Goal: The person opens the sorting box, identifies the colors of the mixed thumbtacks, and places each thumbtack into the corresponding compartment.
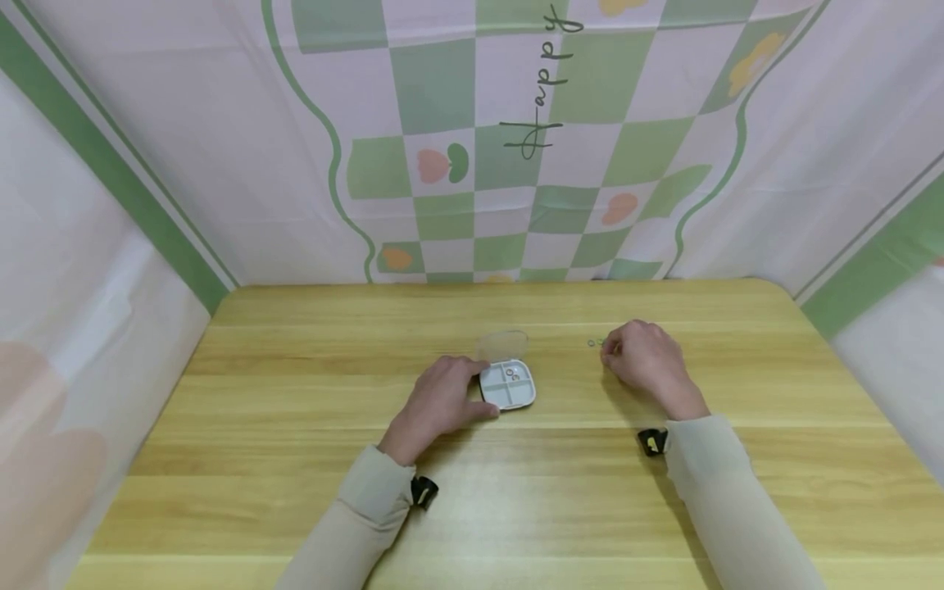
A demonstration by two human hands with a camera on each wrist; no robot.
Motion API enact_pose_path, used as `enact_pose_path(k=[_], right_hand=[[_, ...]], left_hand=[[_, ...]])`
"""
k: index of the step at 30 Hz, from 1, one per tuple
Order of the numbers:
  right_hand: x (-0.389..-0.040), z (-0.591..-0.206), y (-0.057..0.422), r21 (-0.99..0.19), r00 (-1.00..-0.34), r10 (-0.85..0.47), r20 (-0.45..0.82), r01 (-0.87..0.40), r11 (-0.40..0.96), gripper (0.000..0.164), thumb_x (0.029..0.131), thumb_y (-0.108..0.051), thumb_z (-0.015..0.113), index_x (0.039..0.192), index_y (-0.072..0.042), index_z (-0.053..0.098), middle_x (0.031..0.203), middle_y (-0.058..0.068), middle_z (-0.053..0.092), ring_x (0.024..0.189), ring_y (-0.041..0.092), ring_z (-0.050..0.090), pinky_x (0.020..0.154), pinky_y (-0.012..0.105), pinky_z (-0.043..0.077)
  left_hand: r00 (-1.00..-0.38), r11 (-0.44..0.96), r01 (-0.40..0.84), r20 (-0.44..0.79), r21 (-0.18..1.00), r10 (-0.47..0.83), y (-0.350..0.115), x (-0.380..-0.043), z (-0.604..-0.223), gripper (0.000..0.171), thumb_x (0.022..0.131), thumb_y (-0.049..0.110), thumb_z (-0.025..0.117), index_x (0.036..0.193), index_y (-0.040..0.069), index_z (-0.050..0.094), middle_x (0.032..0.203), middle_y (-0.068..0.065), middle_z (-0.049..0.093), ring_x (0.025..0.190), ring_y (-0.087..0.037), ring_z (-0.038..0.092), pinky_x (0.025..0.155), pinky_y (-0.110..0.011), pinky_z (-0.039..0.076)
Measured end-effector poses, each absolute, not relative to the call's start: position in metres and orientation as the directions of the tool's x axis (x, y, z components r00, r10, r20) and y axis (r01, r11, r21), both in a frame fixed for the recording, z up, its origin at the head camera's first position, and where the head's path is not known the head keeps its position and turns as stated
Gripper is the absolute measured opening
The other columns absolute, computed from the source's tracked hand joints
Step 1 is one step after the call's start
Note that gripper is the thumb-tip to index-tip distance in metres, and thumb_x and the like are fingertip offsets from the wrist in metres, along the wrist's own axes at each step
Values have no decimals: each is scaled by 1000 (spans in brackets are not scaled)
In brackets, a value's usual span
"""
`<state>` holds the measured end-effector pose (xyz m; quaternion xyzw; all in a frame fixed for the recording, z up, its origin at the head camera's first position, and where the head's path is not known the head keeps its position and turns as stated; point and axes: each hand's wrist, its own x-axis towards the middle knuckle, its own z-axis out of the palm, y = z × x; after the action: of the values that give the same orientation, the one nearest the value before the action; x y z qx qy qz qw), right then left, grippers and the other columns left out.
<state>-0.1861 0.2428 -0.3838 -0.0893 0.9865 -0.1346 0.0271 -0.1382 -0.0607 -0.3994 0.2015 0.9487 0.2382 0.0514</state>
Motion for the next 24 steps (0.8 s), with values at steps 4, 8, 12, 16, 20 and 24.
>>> enact_pose_path(k=[4,8,12,16,20,24], right_hand=[[-185,-383,243,-279,-984,-176,-28,-161,947,7,83,-21,64,83,-16,70,96,9,64,85,29,53,65,43,42],[-184,-381,242,-293,-985,-173,-18,-160,943,7,83,-21,64,82,-16,69,94,8,63,85,29,53,66,43,41],[-183,-378,240,-303,-984,-177,6,-170,938,6,82,-18,64,82,-15,69,88,5,62,83,28,52,68,42,41],[-182,-375,238,-307,-983,-180,15,-176,935,6,83,-17,63,83,-14,68,86,4,61,81,27,52,67,41,40],[-180,-371,236,-317,-982,-189,11,-183,930,7,83,-17,63,85,-13,68,88,5,60,81,26,51,67,40,40],[-177,-366,233,-328,-979,-202,6,-192,925,9,83,-16,62,87,-12,68,90,6,58,82,26,50,68,41,40]], left_hand=[[-913,806,358,-4,472,408,-60,-138,-400,70,70,45,75,128,11,55,125,-6,56,114,-25,50,94,-36,38],[-912,804,357,-7,475,409,-60,-138,-401,70,70,45,74,128,11,55,125,-6,56,114,-26,50,94,-36,38],[-913,806,352,-13,476,407,-60,-138,-400,70,71,46,74,128,11,55,125,-6,56,114,-26,50,94,-36,38],[-915,809,350,-14,472,404,-61,-139,-400,70,71,46,74,129,11,54,126,-6,56,114,-26,50,94,-36,38],[-913,807,356,-7,472,407,-61,-138,-399,70,71,46,74,128,10,55,124,-6,57,113,-26,51,93,-36,38],[-913,803,357,-2,477,408,-61,-137,-398,70,70,45,75,127,10,55,123,-6,57,112,-25,51,92,-36,39]])
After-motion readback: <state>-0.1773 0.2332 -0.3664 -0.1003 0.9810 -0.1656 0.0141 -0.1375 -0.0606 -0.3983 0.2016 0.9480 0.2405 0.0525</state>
